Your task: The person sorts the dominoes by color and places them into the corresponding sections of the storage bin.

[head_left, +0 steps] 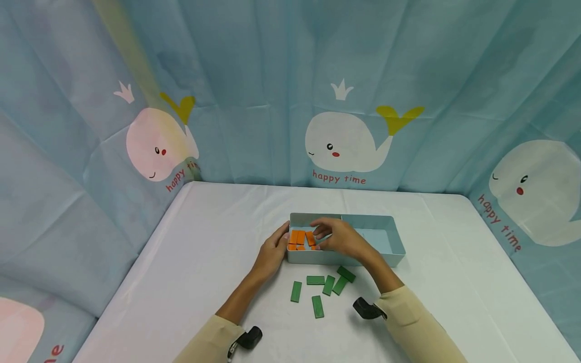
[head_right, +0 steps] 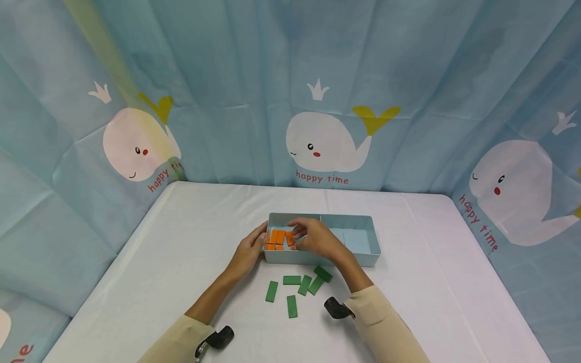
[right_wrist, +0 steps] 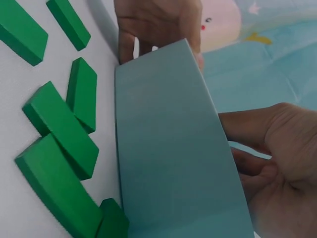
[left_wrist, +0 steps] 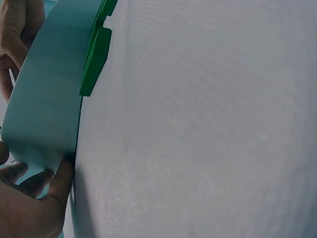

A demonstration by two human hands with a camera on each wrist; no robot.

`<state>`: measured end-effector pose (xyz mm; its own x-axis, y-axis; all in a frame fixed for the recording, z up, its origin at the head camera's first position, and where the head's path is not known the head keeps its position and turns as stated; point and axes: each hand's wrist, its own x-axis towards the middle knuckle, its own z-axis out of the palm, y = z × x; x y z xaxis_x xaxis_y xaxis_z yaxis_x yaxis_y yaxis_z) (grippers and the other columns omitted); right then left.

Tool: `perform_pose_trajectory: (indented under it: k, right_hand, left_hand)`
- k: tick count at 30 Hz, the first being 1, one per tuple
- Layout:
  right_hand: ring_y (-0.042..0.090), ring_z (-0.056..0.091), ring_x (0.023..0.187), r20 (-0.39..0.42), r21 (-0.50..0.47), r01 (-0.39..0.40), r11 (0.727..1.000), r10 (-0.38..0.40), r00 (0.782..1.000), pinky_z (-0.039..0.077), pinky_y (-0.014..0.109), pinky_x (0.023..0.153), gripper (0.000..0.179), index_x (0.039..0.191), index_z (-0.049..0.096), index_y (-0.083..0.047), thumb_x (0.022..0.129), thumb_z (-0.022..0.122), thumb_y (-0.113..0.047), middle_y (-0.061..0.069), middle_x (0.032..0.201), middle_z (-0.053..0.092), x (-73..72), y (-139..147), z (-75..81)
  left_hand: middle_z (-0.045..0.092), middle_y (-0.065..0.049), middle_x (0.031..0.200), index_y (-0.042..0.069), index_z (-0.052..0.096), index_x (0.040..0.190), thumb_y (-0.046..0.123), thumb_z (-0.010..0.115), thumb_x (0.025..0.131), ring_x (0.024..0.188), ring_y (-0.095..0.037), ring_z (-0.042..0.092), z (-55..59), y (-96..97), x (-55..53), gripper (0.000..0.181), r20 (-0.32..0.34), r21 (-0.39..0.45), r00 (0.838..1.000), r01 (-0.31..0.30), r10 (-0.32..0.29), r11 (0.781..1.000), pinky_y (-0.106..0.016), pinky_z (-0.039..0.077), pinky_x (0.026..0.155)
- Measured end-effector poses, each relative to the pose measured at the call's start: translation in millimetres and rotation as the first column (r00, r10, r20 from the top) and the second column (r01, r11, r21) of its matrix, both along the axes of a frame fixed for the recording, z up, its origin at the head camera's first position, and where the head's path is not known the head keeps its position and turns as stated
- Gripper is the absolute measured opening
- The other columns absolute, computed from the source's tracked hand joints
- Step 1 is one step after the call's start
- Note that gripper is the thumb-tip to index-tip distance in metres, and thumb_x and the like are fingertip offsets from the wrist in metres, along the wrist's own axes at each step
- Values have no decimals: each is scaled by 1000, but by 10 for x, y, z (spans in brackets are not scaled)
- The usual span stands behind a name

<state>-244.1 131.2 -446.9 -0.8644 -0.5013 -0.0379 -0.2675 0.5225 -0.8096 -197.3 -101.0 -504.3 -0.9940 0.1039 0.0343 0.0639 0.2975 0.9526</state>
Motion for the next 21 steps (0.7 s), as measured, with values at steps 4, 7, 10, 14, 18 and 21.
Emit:
perform_pose_trajectory:
  k: [4,7,10,14,18,21]
  right_hand:
    - [26,71,111,-20,-43,-7,999,6,1000,63,41,92,57,142,65,-3,88,83,2,12,120,73,27,39,-18]
    - [26,71,111,-26,-73,-8,997,6,1000,63,40,92,57,143,64,-4,89,83,0,12,121,73,47,72,-37]
    - [26,72,111,-26,-107,1,994,-4,1000,63,38,91,56,142,65,-7,90,83,-1,13,122,73,74,102,-49]
    - [28,71,111,-42,-158,11,987,-18,999,63,33,92,53,142,65,-5,92,80,2,19,123,72,116,136,-59]
    - [27,71,110,-85,-195,15,981,-32,996,62,30,93,50,140,66,-5,93,79,1,22,124,72,172,182,-65]
    - [27,72,110,-104,-224,18,974,-42,994,61,29,93,48,139,67,-9,93,80,-1,21,123,72,217,236,-79]
  left_hand:
    - [38,-7,170,12,35,167,28,42,117,159,-33,31,10,3,3,53,-3,-4,1000,0,0,1000,-57,25,130]
    - [38,-7,171,13,35,167,29,42,117,159,-33,31,13,4,7,53,0,-1,1000,1,-1,1000,-57,25,130]
    - [37,-6,171,14,35,167,29,42,117,160,-32,31,13,5,8,53,1,-1,1000,0,0,1000,-56,25,130]
    - [38,-6,171,14,36,167,29,42,117,160,-32,31,9,7,6,53,1,-2,1000,-4,4,1000,-56,25,130]
    - [38,-6,170,14,36,167,28,43,117,160,-31,30,9,8,5,52,1,-4,1000,-6,6,1000,-55,25,131]
    - [39,-6,170,14,36,167,28,43,117,160,-31,30,11,9,5,53,0,-2,1000,-7,7,1000,-56,24,131]
